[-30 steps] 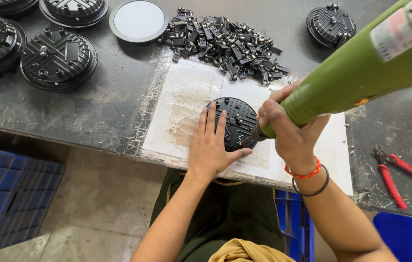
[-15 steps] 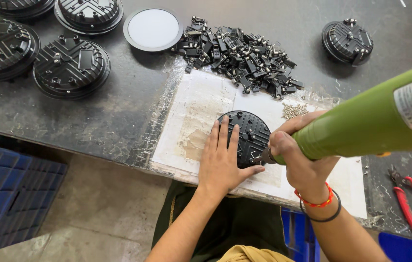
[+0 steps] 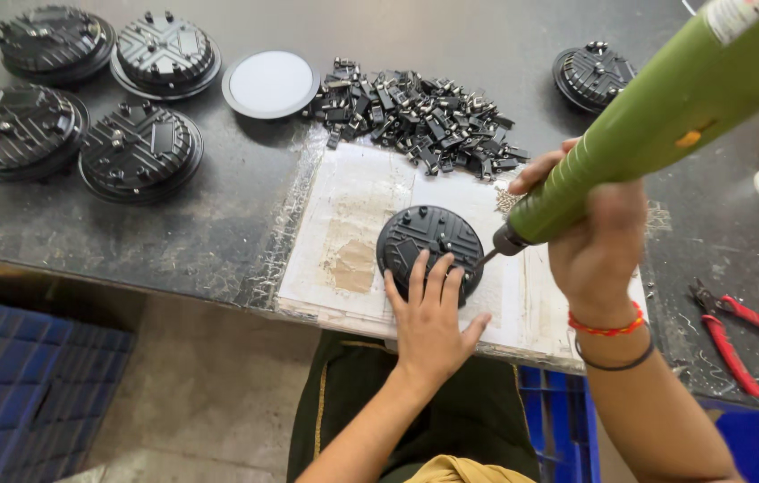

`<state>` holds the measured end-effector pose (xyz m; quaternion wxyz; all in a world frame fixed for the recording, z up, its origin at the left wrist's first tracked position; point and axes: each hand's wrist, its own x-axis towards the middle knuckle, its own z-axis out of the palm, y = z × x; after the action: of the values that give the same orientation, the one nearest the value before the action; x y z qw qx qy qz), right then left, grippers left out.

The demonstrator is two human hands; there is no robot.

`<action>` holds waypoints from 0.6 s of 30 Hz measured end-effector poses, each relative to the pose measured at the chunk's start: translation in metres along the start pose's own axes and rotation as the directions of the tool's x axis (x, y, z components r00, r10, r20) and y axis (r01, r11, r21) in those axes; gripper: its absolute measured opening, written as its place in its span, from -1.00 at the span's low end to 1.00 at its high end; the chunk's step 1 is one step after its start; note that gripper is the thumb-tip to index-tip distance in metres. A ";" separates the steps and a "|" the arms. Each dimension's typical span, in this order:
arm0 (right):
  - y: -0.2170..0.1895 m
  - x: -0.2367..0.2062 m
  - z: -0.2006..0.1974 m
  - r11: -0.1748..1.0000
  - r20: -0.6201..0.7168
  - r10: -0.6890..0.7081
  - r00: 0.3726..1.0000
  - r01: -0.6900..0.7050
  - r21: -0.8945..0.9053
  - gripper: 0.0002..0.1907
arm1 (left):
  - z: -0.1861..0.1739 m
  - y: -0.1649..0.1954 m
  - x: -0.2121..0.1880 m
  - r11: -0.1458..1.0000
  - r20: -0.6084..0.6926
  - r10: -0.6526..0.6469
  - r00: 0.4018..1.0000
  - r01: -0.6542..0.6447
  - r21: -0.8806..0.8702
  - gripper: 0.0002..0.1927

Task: The person assembles electronic components onto circular black housings. They place small black plastic parts into slots on the housing, then use a green pneumatic screwdriver to drive screws into the housing. The person repeats this process for multiple units, moving completed units aside and picking up new ones.

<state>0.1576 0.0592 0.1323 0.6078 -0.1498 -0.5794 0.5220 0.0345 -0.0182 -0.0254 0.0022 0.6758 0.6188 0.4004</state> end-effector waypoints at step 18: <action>0.077 -0.132 -0.035 0.387 0.124 0.208 0.970 0.035 -0.921 -0.55 | -0.039 -0.103 0.055 0.954 0.266 -0.041 0.963 0.117 -0.277 -0.32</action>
<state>0.1806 -0.0010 -0.0100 0.3280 -0.4314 -0.8250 0.1601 -0.0774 0.0323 -0.0206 0.1978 0.6887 0.5747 0.3953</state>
